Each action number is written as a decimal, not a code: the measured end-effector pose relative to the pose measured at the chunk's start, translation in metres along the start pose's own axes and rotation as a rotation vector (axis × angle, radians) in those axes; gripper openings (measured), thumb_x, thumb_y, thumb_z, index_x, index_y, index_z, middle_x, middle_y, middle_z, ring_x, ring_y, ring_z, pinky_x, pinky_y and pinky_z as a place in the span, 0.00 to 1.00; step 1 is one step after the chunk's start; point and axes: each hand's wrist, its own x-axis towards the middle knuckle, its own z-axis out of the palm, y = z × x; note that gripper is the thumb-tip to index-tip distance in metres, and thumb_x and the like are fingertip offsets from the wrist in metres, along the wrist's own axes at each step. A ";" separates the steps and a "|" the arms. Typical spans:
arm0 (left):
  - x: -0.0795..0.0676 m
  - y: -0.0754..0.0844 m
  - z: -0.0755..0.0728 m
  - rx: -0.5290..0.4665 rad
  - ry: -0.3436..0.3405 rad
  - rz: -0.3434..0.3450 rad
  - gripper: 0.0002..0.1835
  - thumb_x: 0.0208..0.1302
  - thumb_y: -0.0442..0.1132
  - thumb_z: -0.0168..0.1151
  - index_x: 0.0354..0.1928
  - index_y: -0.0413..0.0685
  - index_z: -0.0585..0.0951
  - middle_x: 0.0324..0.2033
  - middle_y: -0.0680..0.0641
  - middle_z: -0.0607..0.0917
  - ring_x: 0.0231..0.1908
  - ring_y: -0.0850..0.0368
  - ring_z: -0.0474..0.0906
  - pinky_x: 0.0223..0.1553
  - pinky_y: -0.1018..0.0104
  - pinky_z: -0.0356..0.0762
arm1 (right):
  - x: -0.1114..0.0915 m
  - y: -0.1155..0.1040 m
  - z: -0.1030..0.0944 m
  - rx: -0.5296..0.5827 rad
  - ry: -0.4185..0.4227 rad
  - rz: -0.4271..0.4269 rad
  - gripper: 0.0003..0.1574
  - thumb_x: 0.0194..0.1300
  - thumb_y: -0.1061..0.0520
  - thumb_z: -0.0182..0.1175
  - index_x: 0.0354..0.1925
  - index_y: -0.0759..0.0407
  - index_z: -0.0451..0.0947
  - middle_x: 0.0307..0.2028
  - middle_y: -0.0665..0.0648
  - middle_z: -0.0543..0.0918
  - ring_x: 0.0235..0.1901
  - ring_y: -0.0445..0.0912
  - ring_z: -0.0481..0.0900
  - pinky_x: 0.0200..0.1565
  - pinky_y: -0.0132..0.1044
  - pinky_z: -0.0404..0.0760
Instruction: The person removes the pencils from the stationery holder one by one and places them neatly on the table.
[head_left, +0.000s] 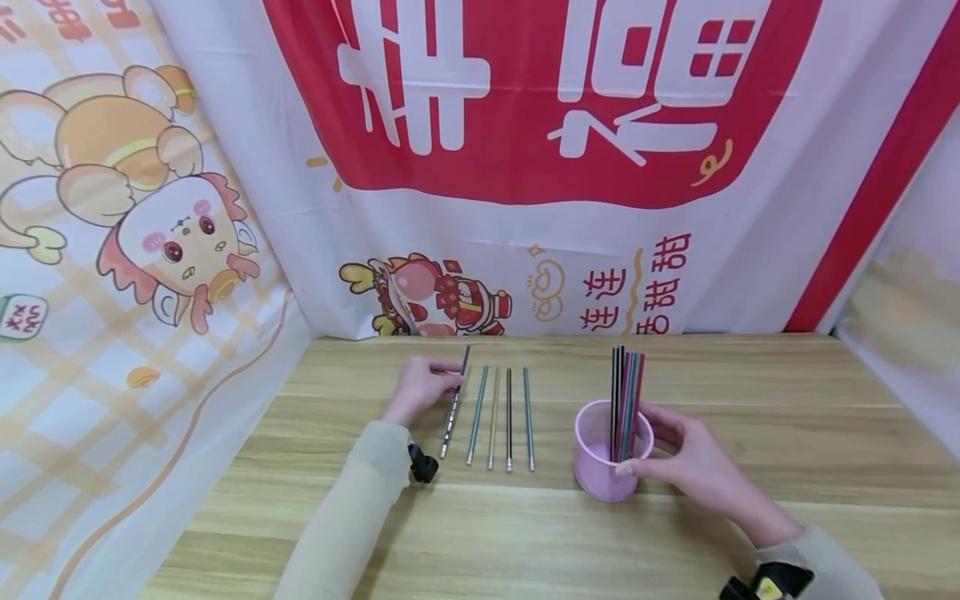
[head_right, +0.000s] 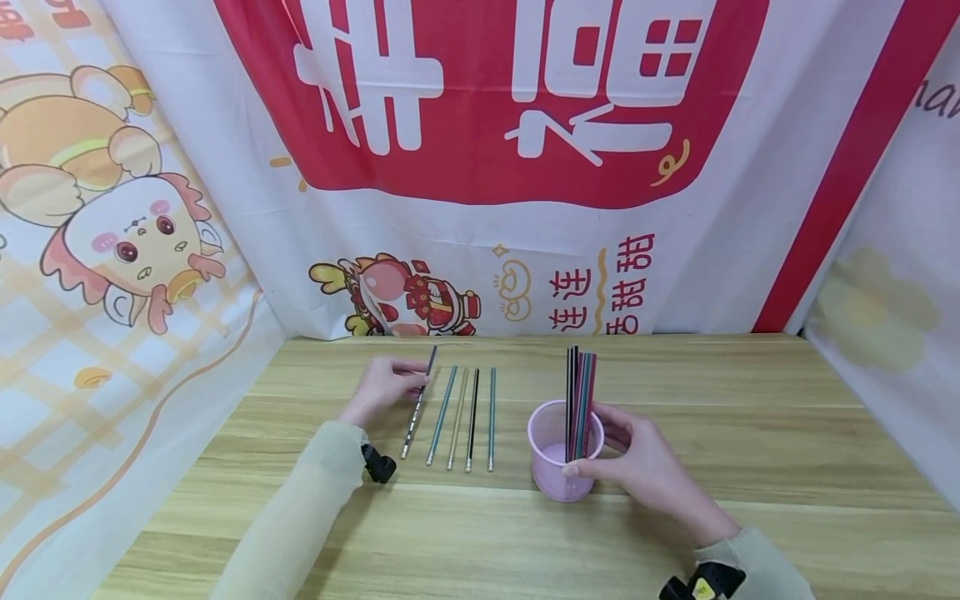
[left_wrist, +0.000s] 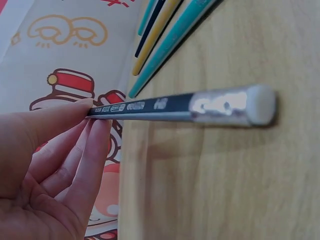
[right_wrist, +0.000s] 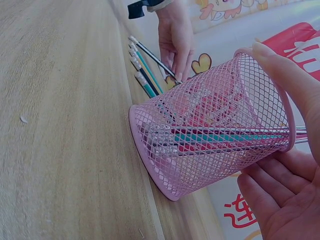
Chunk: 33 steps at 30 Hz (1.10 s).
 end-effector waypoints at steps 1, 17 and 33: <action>0.000 0.000 0.001 0.002 -0.001 -0.008 0.13 0.61 0.30 0.73 0.48 0.40 0.87 0.40 0.42 0.89 0.33 0.53 0.86 0.41 0.59 0.87 | 0.000 0.000 0.000 0.002 -0.001 -0.001 0.53 0.52 0.60 0.81 0.68 0.76 0.66 0.61 0.73 0.76 0.58 0.62 0.78 0.55 0.27 0.77; 0.006 -0.007 0.010 0.023 -0.011 -0.083 0.13 0.58 0.27 0.74 0.46 0.37 0.88 0.39 0.40 0.88 0.31 0.53 0.87 0.32 0.66 0.87 | 0.001 0.002 -0.001 0.006 -0.001 -0.003 0.53 0.52 0.60 0.81 0.68 0.77 0.66 0.61 0.74 0.76 0.58 0.62 0.78 0.55 0.27 0.77; 0.006 -0.007 0.013 0.046 0.003 -0.110 0.09 0.58 0.27 0.75 0.42 0.36 0.89 0.36 0.41 0.87 0.26 0.54 0.87 0.28 0.66 0.87 | 0.000 0.001 -0.001 0.009 -0.003 0.002 0.52 0.52 0.60 0.80 0.68 0.76 0.66 0.62 0.73 0.76 0.59 0.62 0.78 0.55 0.28 0.77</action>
